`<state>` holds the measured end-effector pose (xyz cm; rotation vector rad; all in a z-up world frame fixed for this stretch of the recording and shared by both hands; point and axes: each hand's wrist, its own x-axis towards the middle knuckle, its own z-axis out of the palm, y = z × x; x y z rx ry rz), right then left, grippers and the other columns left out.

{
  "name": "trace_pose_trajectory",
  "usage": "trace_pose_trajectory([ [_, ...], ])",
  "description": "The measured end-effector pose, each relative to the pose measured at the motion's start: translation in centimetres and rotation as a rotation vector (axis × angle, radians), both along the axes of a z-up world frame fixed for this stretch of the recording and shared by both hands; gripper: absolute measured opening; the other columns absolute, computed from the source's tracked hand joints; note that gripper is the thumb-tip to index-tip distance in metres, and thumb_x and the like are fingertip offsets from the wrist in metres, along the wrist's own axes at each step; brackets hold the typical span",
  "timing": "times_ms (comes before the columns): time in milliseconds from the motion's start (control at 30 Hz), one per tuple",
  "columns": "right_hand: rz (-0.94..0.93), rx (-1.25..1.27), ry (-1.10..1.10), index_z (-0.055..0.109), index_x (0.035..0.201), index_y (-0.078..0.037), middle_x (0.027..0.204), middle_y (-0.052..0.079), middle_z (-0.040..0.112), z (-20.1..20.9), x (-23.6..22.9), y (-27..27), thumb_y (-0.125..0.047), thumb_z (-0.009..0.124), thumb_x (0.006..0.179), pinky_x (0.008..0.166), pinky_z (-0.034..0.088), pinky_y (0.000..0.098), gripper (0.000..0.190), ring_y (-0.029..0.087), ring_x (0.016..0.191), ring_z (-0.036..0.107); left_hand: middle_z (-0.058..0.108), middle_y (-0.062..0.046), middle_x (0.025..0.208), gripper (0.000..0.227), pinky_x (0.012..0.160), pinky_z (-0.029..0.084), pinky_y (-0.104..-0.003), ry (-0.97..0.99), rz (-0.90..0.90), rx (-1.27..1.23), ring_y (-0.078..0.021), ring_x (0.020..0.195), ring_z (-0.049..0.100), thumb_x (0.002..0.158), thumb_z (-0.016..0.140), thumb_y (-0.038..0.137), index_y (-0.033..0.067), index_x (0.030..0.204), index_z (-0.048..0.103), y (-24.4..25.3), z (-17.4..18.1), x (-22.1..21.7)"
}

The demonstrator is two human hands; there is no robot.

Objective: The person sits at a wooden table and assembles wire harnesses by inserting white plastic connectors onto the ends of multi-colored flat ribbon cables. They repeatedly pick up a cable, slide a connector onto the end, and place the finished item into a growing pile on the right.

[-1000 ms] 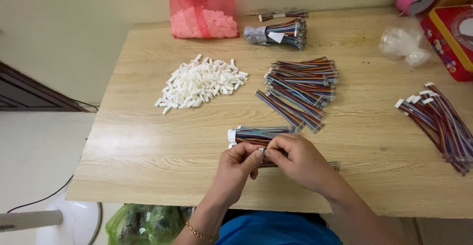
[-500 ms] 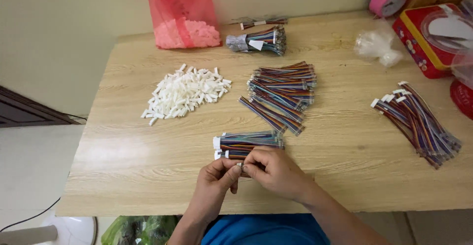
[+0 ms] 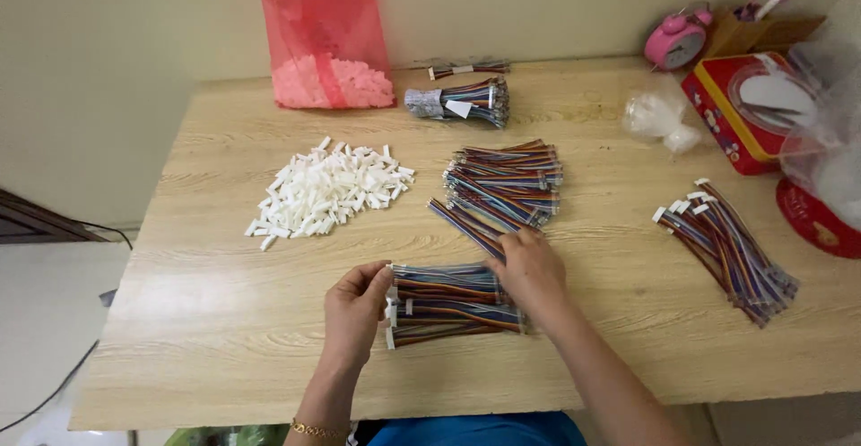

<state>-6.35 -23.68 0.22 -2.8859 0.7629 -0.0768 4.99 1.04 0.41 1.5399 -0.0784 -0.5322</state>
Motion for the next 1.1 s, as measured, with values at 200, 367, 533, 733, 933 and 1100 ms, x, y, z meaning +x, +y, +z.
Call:
trace_pose_trajectory([
  [200, -0.109, 0.096, 0.060, 0.075, 0.113, -0.016, 0.110, 0.010, 0.070, -0.1, 0.9, -0.5, -0.044, 0.066, 0.095, 0.086, 0.054, 0.0428, 0.034, 0.028, 0.103, 0.067, 0.076, -0.006, 0.083, 0.025, 0.055, 0.050, -0.029, -0.083, 0.012, 0.199, -0.0119, 0.062, 0.060, 0.093, 0.070, 0.019, 0.0059, 0.114, 0.073, -0.2, 0.9, -0.5],
  [367, -0.066, 0.174, 0.106, 0.074, 0.116, -0.016, 0.107, 0.011, 0.069, 1.4, 1.0, -1.2, -0.037, 0.068, 0.092, 0.083, 0.055, 0.0441, 0.032, 0.030, 0.097, 0.067, 0.072, -0.005, 0.083, 0.022, 0.059, 0.055, -0.029, -0.399, 0.007, 0.336, -0.0122, 0.065, 0.068, 0.092, 0.072, 0.019, 0.0057, 0.110, 0.075, 0.4, 0.5, -1.0],
  [533, -0.054, 0.113, 0.009, 0.073, 0.120, -0.017, 0.119, 0.009, 0.068, 4.4, 1.4, 2.4, -0.039, 0.070, 0.094, 0.096, 0.052, 0.0439, 0.033, 0.029, 0.113, 0.064, 0.063, -0.007, 0.086, 0.025, 0.060, 0.054, -0.030, -0.463, 0.017, 0.294, -0.0138, 0.065, 0.064, 0.093, 0.072, 0.016, 0.0042, 0.114, 0.074, 1.7, 0.9, -0.7],
  [733, 0.660, -0.126, -0.193, 0.050, 0.145, -0.013, 0.133, 0.025, 0.055, 1.7, 1.1, 7.4, -0.076, 0.081, 0.038, 0.112, 0.028, 0.0571, 0.129, 0.043, 0.129, 0.048, 0.063, -0.006, 0.096, 0.025, 0.066, 0.053, -0.028, -0.510, 0.057, 0.288, -0.0133, 0.073, 0.060, 0.094, 0.071, 0.013, 0.0055, 0.118, 0.072, 4.2, -0.7, 0.3],
  [933, 0.413, 0.217, 0.284, 0.045, 0.152, -0.017, 0.112, 0.019, 0.066, -0.5, -2.4, 9.4, -0.012, 0.066, 0.089, 0.089, 0.050, 0.0530, 0.067, 0.039, 0.104, 0.063, 0.065, -0.007, 0.107, 0.029, 0.075, 0.055, -0.027, -0.467, 0.007, 0.208, -0.0120, 0.083, 0.065, 0.094, 0.066, 0.009, 0.0062, 0.123, 0.070, 7.2, -3.6, -0.3],
  [1100, 0.400, 0.148, -0.016, 0.047, 0.145, -0.002, 0.112, 0.024, 0.067, 1.2, -6.0, 9.2, -0.006, 0.063, 0.084, 0.088, 0.052, 0.0510, 0.064, 0.040, 0.099, 0.065, 0.072, -0.015, 0.108, 0.035, 0.083, 0.056, -0.031, -0.415, 0.061, 0.176, -0.0196, 0.088, 0.069, 0.095, 0.071, 0.011, 0.0047, 0.129, 0.069, 8.9, -12.9, 0.8],
])
